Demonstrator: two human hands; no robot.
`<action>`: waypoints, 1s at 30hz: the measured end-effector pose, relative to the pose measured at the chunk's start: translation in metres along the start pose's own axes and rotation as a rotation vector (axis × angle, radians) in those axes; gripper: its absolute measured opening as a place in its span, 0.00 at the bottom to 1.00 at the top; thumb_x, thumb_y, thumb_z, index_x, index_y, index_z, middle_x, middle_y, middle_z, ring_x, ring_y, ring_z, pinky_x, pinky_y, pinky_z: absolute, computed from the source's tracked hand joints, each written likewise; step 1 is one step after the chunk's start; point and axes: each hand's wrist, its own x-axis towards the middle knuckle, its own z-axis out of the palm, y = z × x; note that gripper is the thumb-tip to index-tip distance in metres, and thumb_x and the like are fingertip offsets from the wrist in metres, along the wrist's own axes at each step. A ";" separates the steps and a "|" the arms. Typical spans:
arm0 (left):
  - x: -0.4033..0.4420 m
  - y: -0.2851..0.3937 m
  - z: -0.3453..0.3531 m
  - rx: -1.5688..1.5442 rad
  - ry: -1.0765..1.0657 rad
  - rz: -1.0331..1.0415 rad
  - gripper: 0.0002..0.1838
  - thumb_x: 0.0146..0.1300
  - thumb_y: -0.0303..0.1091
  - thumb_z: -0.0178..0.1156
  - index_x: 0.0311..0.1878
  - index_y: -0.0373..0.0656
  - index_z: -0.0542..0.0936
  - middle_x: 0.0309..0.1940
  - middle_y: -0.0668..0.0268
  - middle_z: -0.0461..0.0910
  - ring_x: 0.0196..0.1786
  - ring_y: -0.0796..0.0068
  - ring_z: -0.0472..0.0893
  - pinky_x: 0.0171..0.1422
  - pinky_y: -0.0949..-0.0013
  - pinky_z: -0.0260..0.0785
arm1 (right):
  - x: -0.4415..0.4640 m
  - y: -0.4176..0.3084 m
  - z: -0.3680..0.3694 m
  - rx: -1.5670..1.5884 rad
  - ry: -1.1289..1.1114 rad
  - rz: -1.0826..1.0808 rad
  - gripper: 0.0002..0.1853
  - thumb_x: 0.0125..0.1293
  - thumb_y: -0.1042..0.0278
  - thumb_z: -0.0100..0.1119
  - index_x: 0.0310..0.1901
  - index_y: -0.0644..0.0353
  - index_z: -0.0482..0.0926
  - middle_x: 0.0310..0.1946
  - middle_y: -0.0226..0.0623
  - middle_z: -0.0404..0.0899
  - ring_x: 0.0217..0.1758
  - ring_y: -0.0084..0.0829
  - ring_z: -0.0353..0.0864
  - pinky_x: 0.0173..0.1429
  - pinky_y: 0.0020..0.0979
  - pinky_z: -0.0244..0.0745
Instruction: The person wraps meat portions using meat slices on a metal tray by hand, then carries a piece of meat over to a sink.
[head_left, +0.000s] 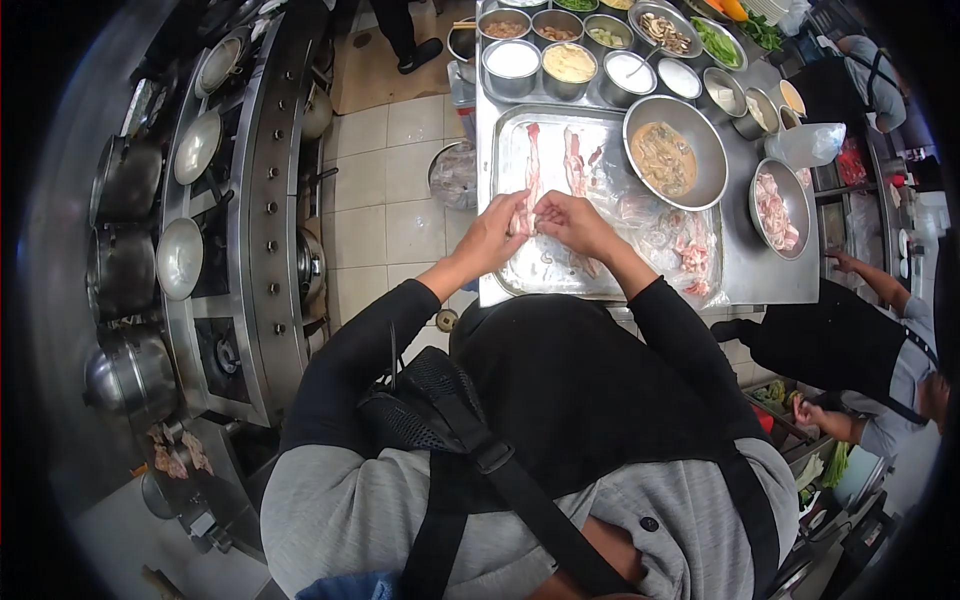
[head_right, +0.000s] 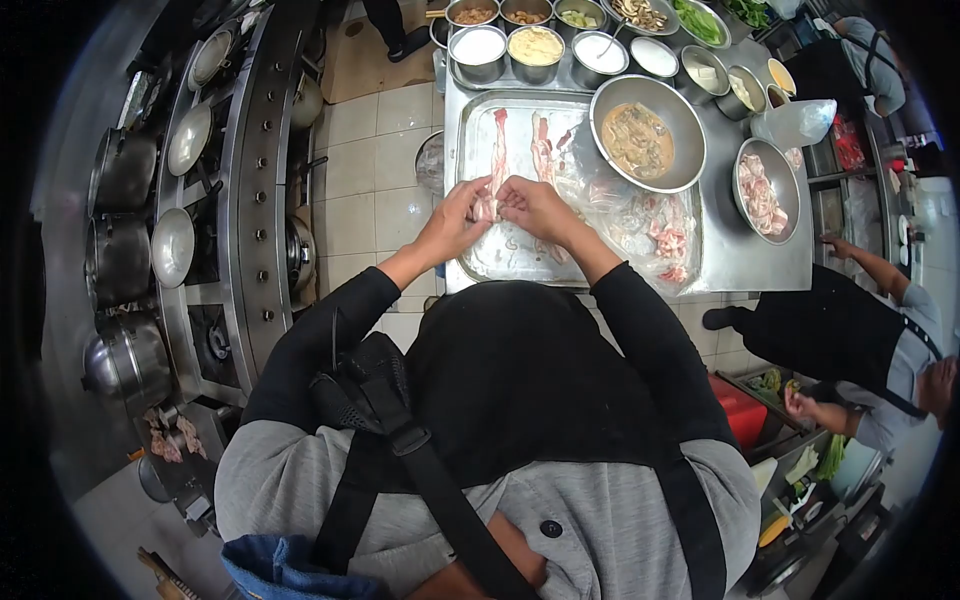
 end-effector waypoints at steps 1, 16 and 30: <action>0.002 -0.005 0.000 0.009 -0.007 0.009 0.31 0.63 0.23 0.63 0.71 0.43 0.69 0.50 0.53 0.77 0.56 0.51 0.80 0.59 0.56 0.76 | 0.002 -0.001 0.002 0.014 -0.031 0.023 0.09 0.67 0.77 0.66 0.47 0.62 0.80 0.35 0.27 0.81 0.39 0.19 0.79 0.47 0.23 0.76; 0.008 -0.016 0.002 0.040 -0.021 0.049 0.19 0.60 0.27 0.70 0.55 0.38 0.80 0.44 0.57 0.83 0.49 0.64 0.84 0.53 0.66 0.76 | 0.007 -0.004 0.010 -0.189 0.076 0.057 0.11 0.61 0.69 0.66 0.42 0.64 0.84 0.30 0.41 0.84 0.34 0.41 0.86 0.44 0.37 0.81; 0.046 -0.018 -0.026 0.477 -0.053 0.295 0.24 0.56 0.33 0.69 0.56 0.42 0.76 0.53 0.56 0.76 0.50 0.54 0.82 0.53 0.58 0.76 | 0.008 -0.004 0.005 -0.402 0.211 -0.291 0.14 0.61 0.70 0.67 0.47 0.61 0.77 0.48 0.47 0.74 0.48 0.50 0.80 0.51 0.42 0.79</action>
